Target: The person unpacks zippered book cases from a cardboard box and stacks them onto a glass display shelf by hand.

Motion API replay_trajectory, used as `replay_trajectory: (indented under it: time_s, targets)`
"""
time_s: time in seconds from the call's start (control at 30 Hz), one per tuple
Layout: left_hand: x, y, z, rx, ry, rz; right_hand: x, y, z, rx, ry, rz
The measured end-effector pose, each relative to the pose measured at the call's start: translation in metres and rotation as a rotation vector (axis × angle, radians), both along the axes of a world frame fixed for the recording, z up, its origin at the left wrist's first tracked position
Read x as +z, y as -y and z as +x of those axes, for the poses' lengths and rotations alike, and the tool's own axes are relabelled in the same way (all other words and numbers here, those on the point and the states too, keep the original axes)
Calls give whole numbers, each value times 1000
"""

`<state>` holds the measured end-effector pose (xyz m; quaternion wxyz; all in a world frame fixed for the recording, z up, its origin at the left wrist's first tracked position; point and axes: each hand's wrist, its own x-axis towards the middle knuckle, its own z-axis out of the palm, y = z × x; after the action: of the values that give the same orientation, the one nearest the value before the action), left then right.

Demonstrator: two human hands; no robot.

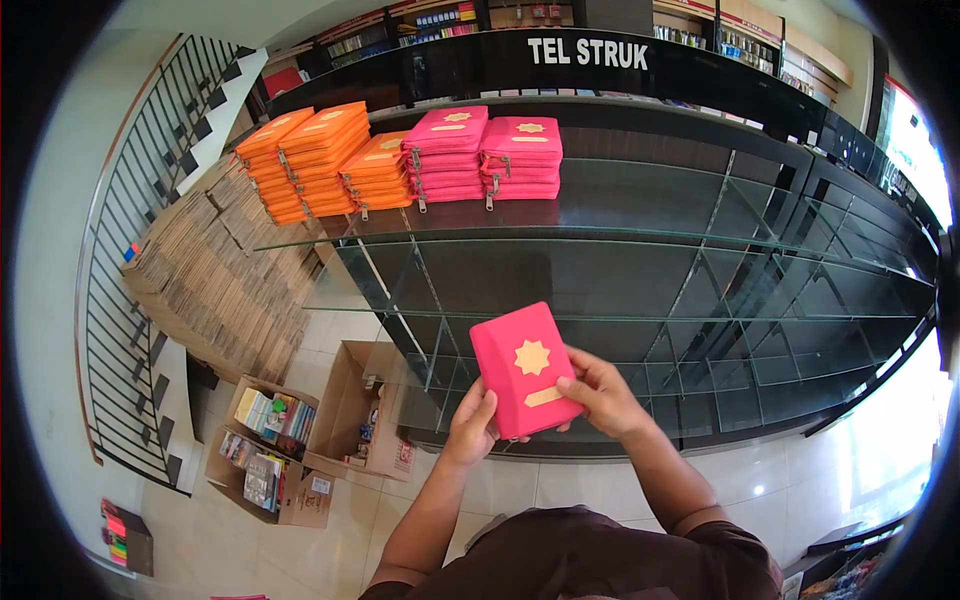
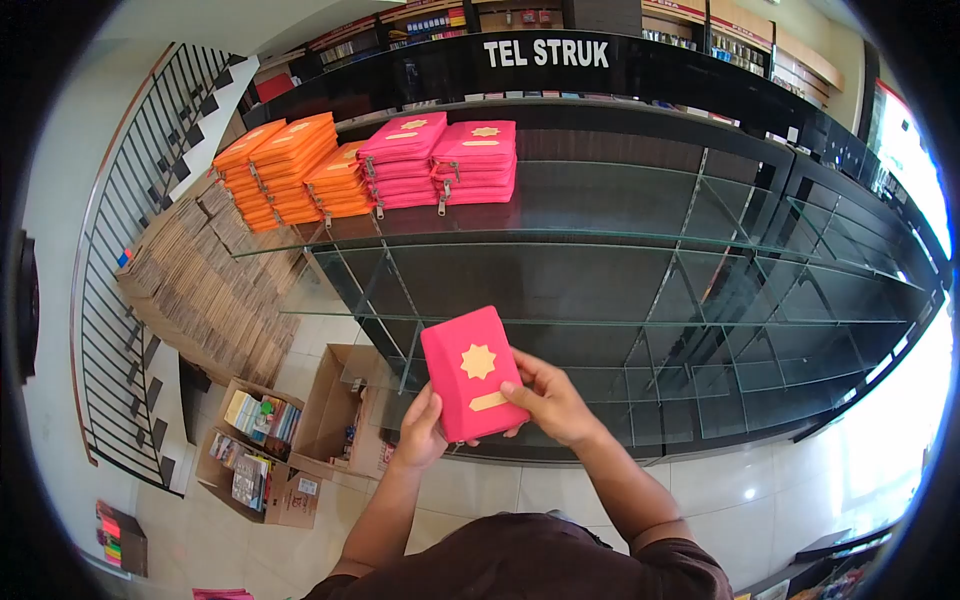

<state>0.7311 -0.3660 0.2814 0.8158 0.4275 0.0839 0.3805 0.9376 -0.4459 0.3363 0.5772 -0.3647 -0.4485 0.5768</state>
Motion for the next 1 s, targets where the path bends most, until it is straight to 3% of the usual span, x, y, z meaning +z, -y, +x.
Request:
replay_trajectory:
  time_s: [0.07,0.23,0.37,0.5,0.73,0.83,1.0]
  targets:
    - [4,-1,-6,9,61,7,22,-4,8,-33,-41,78]
    - [-20,-8,-32,101,-335,95,97,-35,31,-165,-95,322]
    - [-64,1,-49,117,-456,1,148,-87,63,-242,-23,397]
    - [-77,17,-61,141,-536,-53,183,-141,84,-336,30,319]
    - [-96,28,-87,197,-566,-133,196,-201,114,-426,197,189]
    - [-106,28,-97,234,-574,-151,197,-202,124,-333,313,146]
    - [-108,27,-97,269,-571,-173,191,-183,109,-375,639,229]
